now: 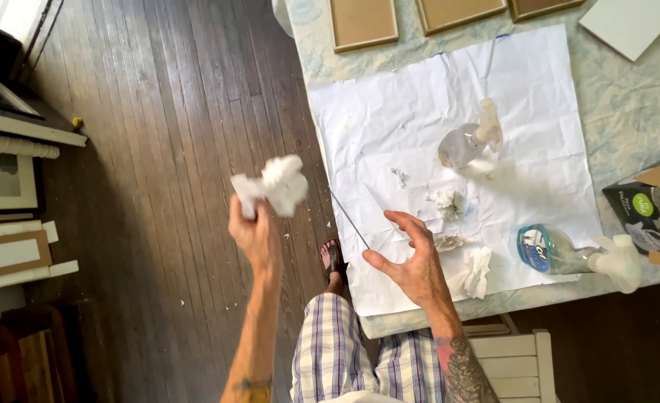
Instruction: The person is cleaning several small rectangular glass panes. They pick up a pane, spray it with a cleaning solution, and wipe it thoroughly with a paper towel before setting it aside.
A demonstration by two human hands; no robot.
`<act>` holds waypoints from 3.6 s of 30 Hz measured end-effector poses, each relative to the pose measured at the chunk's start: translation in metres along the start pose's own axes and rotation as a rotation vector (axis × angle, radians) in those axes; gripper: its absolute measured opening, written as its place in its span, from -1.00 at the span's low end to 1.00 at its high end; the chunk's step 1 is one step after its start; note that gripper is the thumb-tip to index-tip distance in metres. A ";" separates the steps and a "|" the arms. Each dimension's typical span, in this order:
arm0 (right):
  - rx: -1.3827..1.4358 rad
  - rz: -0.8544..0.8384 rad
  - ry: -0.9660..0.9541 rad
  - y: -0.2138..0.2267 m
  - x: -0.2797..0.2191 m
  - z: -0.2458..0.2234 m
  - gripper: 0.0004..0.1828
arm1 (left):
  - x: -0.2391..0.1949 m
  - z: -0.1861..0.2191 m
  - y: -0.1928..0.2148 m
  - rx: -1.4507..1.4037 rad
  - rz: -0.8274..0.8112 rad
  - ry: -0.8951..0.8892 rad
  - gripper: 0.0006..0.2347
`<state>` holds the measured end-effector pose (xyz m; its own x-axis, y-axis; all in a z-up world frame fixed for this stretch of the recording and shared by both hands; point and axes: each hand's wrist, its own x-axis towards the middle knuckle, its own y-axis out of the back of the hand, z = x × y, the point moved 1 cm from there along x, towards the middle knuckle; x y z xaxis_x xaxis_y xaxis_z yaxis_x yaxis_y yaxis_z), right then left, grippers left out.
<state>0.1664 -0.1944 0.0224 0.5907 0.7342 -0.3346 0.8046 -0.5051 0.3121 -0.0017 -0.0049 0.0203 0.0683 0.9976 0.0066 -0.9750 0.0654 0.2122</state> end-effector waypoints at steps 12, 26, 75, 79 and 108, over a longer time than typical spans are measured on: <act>-0.001 0.020 -0.052 0.004 0.000 -0.012 -0.25 | -0.131 -0.002 -0.047 -0.232 -0.066 0.033 -0.84; -0.108 0.043 0.006 -0.020 -0.008 0.001 -0.08 | -0.099 0.032 -0.030 -0.435 -0.256 0.856 -0.64; -0.022 -0.212 0.284 0.002 -0.044 0.079 -0.82 | -0.084 -0.163 0.060 -0.803 0.005 0.839 -0.66; -0.146 -0.374 0.413 0.000 -0.052 0.093 -0.79 | -0.079 -0.124 0.060 -0.781 -0.047 0.865 -0.69; -0.022 0.598 -0.011 0.238 -0.024 0.150 -0.81 | -0.064 -0.100 0.062 -0.603 -0.149 0.889 -0.51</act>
<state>0.3532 -0.4003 -0.0285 0.9413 0.3209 -0.1047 0.3314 -0.8196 0.4675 -0.0879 -0.0628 -0.0645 0.2535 0.6207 -0.7419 -0.9296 -0.0557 -0.3643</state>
